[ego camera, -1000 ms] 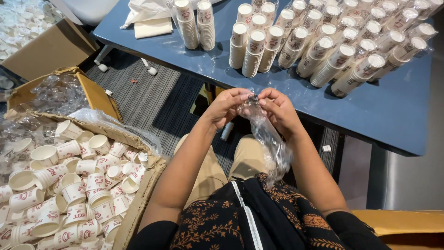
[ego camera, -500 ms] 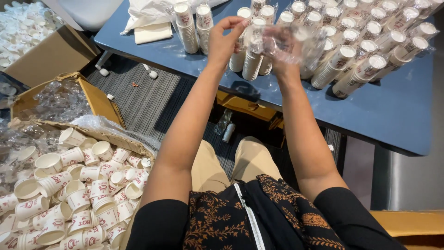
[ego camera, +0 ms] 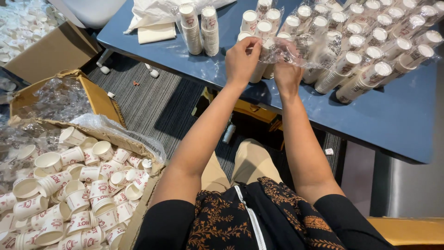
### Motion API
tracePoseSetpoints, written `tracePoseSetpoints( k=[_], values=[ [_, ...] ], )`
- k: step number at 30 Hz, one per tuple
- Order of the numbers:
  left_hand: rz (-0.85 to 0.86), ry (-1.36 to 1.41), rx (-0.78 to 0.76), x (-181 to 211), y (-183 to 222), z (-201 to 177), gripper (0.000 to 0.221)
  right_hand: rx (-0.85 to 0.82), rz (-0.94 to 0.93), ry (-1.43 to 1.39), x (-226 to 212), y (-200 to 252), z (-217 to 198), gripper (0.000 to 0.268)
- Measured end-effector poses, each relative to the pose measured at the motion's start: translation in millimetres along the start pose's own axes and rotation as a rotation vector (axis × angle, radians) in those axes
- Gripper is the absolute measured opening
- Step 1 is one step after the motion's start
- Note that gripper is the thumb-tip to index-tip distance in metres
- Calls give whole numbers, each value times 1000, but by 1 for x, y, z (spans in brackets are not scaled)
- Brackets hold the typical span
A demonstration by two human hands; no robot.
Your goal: The person takes individual paper cups from a cardboard box, stacks them by hand, and places the completed stacks onto a blue table next to other stacked cups, occasionally handling plastic packaging.
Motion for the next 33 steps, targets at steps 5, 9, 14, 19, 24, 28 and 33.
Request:
tracePoseSetpoints(
  k=[5, 9, 14, 19, 24, 28, 33],
  values=[
    [1, -17, 34, -10, 8, 0, 20, 2, 71, -95, 23, 8, 1, 13],
    [44, 28, 48, -19, 19, 4, 20, -22, 158, -542, 50, 22, 21, 6],
    [-305, 325, 54, -83, 46, 33, 21, 24, 429, -186, 101, 53, 28, 14],
    [-477, 758, 113, -142, 67, 67, 20, -98, 350, -536, 85, 60, 44, 14],
    [-452, 719, 181, -169, 85, 70, 19, -155, 450, -315, 132, 79, 57, 14],
    [-547, 501, 119, -157, 90, 53, 19, -139, 419, -502, 141, 82, 59, 18],
    [-664, 704, -3, -158, 104, 65, 20, -192, 613, -684, 132, 92, 54, 11]
  ],
)
Point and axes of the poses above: each hand's wrist, its own y-axis away from the middle knuckle, its own z-axis out of the palm, x = y × z, the point moved 9 cm from there along -y, towards the middle knuckle
